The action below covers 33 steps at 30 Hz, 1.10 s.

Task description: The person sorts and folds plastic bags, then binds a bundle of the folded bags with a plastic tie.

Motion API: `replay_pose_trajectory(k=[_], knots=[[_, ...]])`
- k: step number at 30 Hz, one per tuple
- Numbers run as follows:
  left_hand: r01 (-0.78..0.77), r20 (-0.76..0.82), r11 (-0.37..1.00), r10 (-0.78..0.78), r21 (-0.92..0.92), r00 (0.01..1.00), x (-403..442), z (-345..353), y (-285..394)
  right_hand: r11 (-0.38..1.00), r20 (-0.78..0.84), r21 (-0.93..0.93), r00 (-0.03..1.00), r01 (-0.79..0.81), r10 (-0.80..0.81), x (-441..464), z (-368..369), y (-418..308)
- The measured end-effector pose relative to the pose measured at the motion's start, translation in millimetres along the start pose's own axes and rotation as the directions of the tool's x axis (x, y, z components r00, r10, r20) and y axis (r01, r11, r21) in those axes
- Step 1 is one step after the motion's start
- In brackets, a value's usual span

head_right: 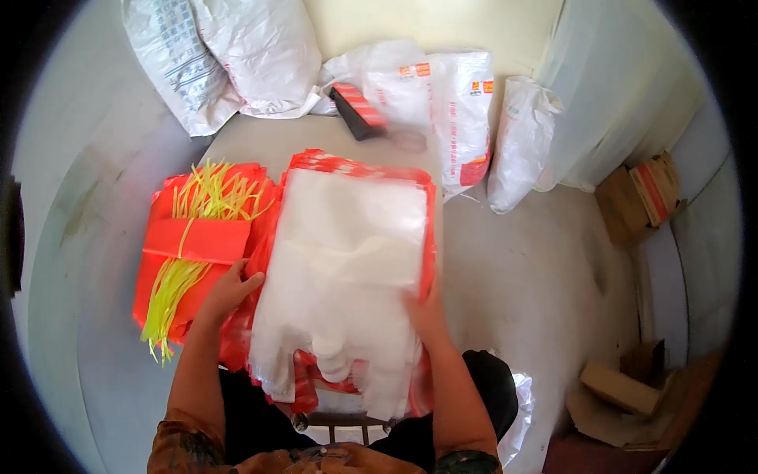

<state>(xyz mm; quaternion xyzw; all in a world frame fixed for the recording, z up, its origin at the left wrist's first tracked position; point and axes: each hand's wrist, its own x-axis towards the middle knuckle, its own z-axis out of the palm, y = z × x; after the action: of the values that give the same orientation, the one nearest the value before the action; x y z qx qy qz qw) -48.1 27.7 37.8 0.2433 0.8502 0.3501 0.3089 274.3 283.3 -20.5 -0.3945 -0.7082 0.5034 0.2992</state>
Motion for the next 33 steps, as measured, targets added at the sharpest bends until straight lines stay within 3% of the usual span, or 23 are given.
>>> replay_pose_trajectory(k=[2, 3, 7, 10, 14, 17, 20, 23, 26, 29, 33], knots=[[0.048, 0.017, 0.996, -0.049, 0.077, 0.999, -8.3, -3.2, 13.9, 1.000, -0.026, -0.013, 0.999, 0.018, -0.019, 0.7, 1.0, 5.5], [0.002, -0.001, 0.995, -0.001, 0.101, 1.000, -2.6, 0.1, 3.7, 0.999, -0.033, -0.020, 0.999, 0.028, -0.029, 1.2, 2.0, 7.9], [-0.030, 0.038, 0.996, 0.027, 0.087, 0.999, -1.7, -2.6, 3.3, 0.997, -0.013, 0.005, 0.997, -0.072, 0.072, -7.2, 3.0, -29.4], [-0.072, 0.032, 0.996, 0.071, 0.052, 0.997, -2.6, -2.6, -1.7, 0.999, 0.012, -0.012, 0.999, -0.034, 0.034, -0.8, -2.4, -6.4], [-0.081, 0.056, 0.994, 0.077, 0.077, 0.995, -3.7, -4.7, -8.7, 0.976, 0.004, -0.217, 1.000, -0.005, 0.006, -2.1, -4.6, -16.4], [-0.150, 0.025, 0.988, 0.149, 0.041, 0.989, -2.2, -2.4, -22.1, 0.989, 0.046, -0.147, 0.999, 0.020, -0.014, -2.4, -5.7, -14.5], [-0.161, 0.009, 0.985, 0.162, -0.058, 0.987, -12.6, -5.2, -20.5, 0.993, 0.011, -0.047, 0.994, -0.106, 0.107, -4.2, -5.4, -14.8], [-0.065, 0.041, 0.952, 0.081, -0.298, 0.996, -17.1, -7.2, -16.8, 0.967, -0.049, -0.198, 0.987, -0.159, 0.152, -0.8, -7.5, -1.8], [-0.050, 0.067, 0.932, 0.079, -0.360, 0.995, -6.2, -7.3, -26.9, 0.999, -0.003, -0.022, 0.999, -0.047, 0.047, 0.9, -21.5, 35.9], [-0.086, 0.025, 0.951, 0.097, -0.298, 0.995, 0.1, -5.1, -40.8, 0.992, 0.018, 0.005, 0.992, -0.129, 0.129, -29.7, -15.3, -19.2], [-0.106, 0.072, 0.966, 0.126, -0.236, 0.989, -14.7, -12.7, -38.3, 0.994, 0.087, -0.013, 0.990, -0.111, 0.112, -43.5, -24.2, -9.4]])
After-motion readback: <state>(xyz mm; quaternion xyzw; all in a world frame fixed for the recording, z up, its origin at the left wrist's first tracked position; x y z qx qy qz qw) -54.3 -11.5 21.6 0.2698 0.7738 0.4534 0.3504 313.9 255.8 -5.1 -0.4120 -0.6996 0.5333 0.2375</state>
